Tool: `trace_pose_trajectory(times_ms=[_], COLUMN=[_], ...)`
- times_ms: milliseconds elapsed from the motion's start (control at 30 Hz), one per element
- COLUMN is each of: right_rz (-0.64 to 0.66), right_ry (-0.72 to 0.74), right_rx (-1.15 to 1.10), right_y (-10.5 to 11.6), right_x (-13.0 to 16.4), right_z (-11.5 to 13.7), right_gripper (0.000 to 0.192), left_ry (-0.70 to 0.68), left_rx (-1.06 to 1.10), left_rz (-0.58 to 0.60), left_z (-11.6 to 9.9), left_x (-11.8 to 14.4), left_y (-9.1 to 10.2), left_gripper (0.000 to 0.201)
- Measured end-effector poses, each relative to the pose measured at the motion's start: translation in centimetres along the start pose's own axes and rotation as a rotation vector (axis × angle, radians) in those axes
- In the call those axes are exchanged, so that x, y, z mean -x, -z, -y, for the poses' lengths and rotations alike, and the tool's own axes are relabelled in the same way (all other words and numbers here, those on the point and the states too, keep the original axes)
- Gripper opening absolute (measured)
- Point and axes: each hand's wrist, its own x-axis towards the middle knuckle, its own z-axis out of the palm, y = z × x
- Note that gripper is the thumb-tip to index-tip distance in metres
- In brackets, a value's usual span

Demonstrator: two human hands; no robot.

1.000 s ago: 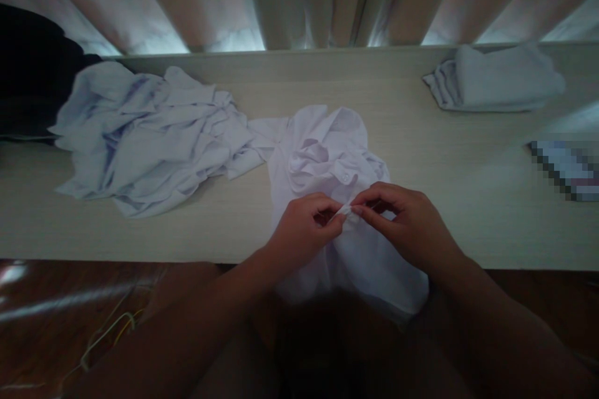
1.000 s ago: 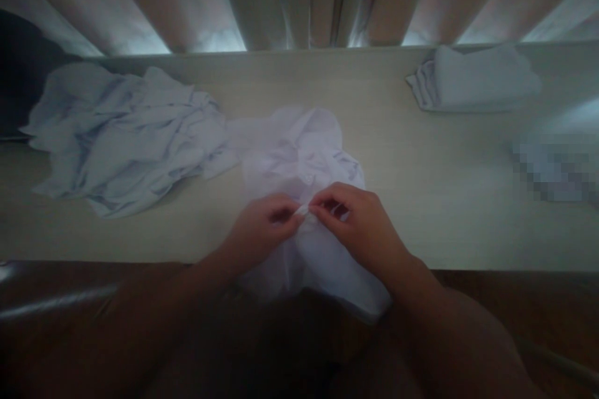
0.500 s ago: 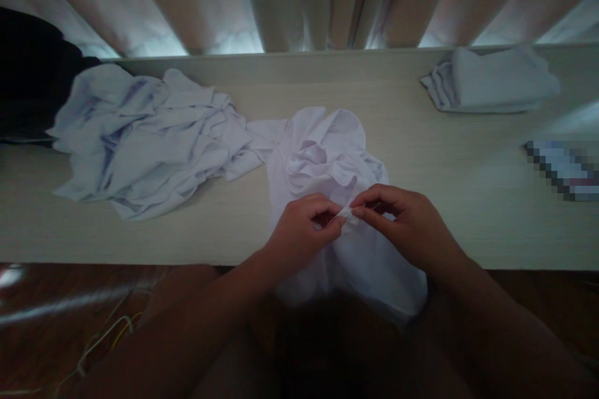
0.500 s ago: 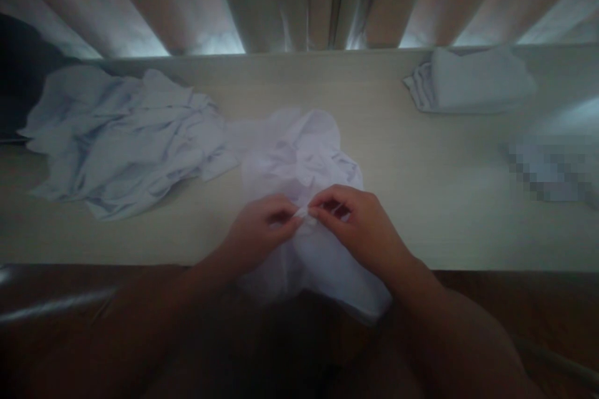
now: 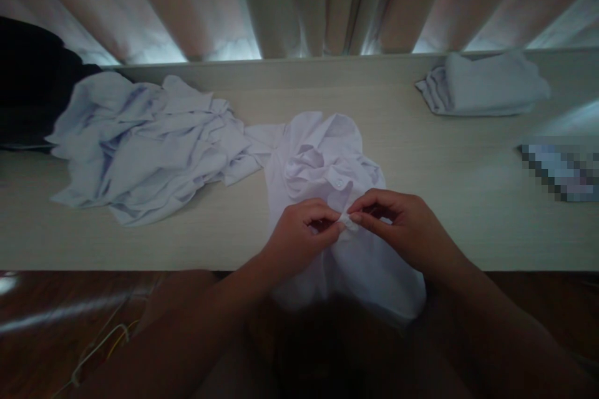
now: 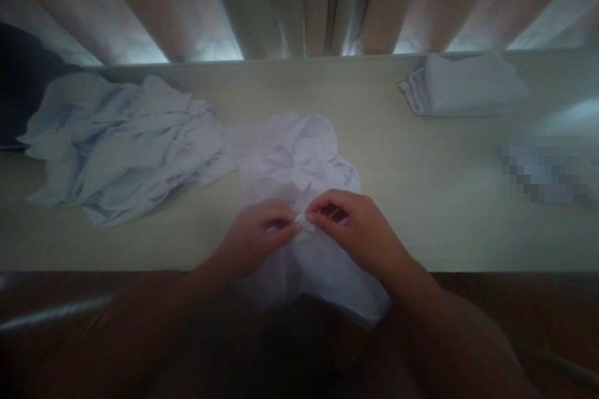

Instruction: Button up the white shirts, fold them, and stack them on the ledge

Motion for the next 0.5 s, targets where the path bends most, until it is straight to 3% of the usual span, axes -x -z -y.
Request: trace_pose_trajectory(times_ms=[300, 500], right_rz=[-0.030, -0.010], right_ry=[-0.043, -0.049], right_rx=[-0.173, -0.221], right_y=[-0.05, -0.31], right_x=[0.20, 0.14], right_z=[-0.11, -0.48], right_gripper=[0.016, 0.015], left_ry=[0.096, 0.075], left_rx=[0.075, 0.028], left_rz=[0.090, 0.113], left_z=[0.27, 0.21], left_x=[-0.52, -0.54], left_y=[0.44, 0.56], left_gripper=[0.017, 0.018])
